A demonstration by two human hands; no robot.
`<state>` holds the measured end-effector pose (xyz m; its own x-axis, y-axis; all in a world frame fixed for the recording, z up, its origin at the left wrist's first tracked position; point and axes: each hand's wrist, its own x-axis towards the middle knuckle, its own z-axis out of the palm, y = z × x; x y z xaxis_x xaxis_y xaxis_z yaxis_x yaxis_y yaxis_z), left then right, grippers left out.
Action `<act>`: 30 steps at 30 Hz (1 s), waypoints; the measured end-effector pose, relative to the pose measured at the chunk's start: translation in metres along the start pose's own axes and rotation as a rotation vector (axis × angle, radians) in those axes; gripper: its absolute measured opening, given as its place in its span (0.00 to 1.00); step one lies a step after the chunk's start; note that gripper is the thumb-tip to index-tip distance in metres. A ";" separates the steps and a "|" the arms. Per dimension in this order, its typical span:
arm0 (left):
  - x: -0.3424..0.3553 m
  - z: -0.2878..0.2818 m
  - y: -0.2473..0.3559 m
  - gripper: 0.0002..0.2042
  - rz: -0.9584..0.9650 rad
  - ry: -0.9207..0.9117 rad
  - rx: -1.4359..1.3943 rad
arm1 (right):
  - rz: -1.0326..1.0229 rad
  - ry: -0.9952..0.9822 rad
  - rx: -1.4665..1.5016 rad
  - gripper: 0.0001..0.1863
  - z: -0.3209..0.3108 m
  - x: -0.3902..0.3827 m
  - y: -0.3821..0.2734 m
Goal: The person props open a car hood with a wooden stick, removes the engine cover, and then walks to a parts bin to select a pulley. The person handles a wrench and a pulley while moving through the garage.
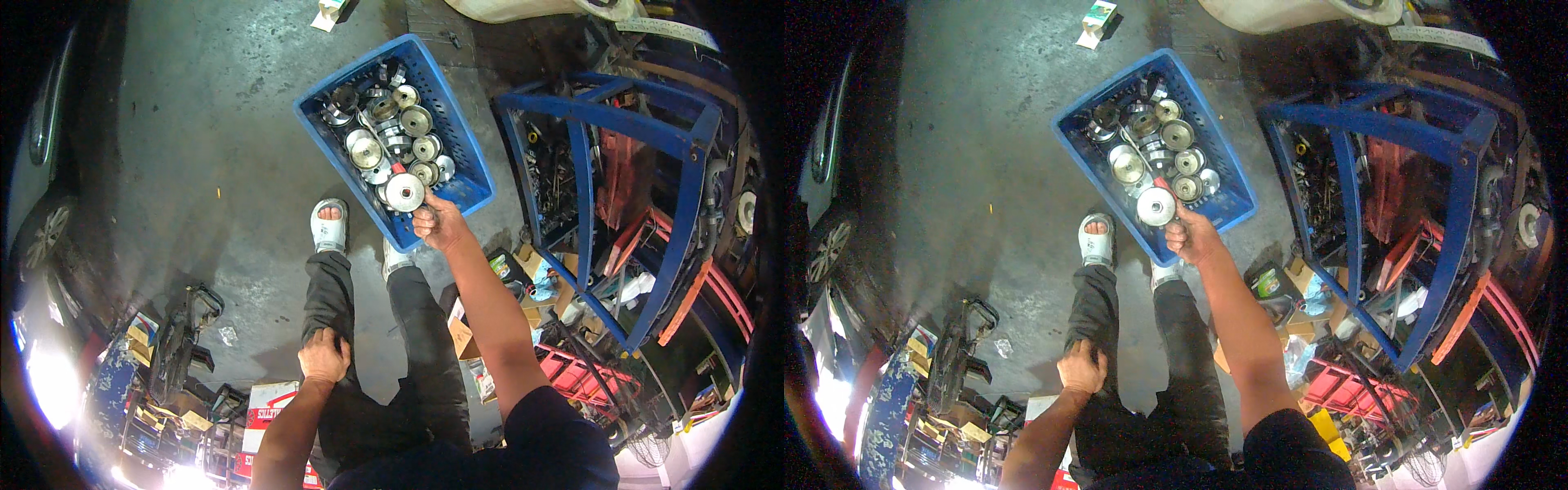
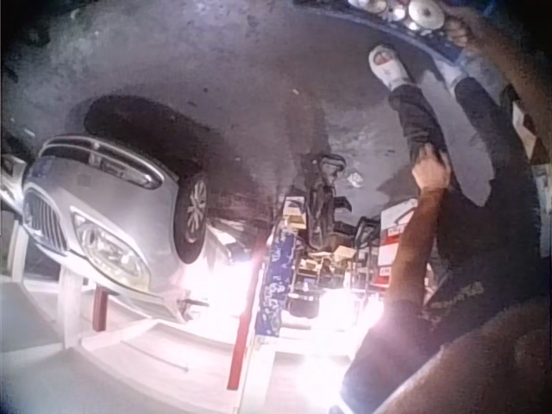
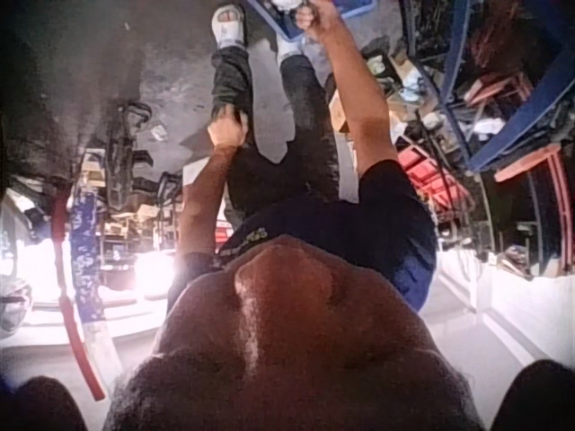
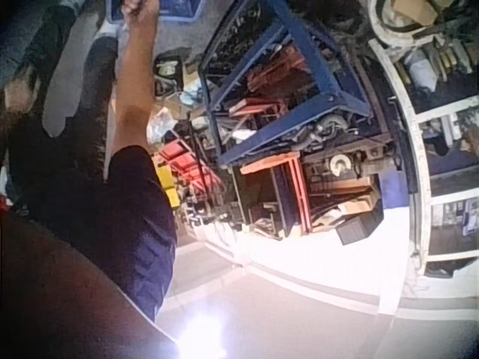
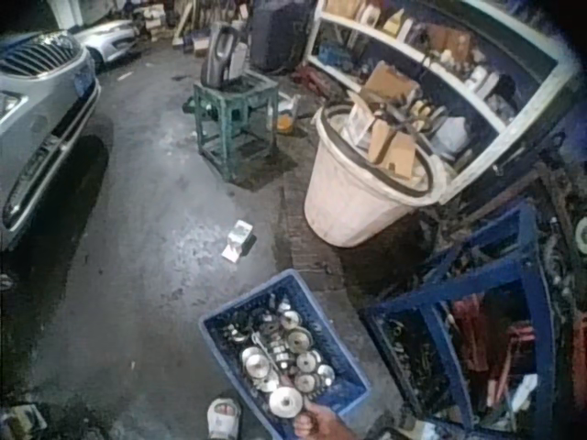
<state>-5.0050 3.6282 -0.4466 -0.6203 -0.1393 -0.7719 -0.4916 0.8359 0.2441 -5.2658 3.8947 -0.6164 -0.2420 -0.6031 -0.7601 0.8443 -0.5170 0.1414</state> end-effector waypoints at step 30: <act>0.007 -0.006 -0.012 0.11 -0.007 0.011 -0.034 | -0.290 0.729 -1.890 0.17 -0.052 0.130 0.025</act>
<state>-5.0066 3.6138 -0.4517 -0.6237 -0.1513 -0.7669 -0.5165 0.8162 0.2590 -5.2516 3.8348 -0.7447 -0.6412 -0.0844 -0.7627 0.2831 0.8978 -0.3373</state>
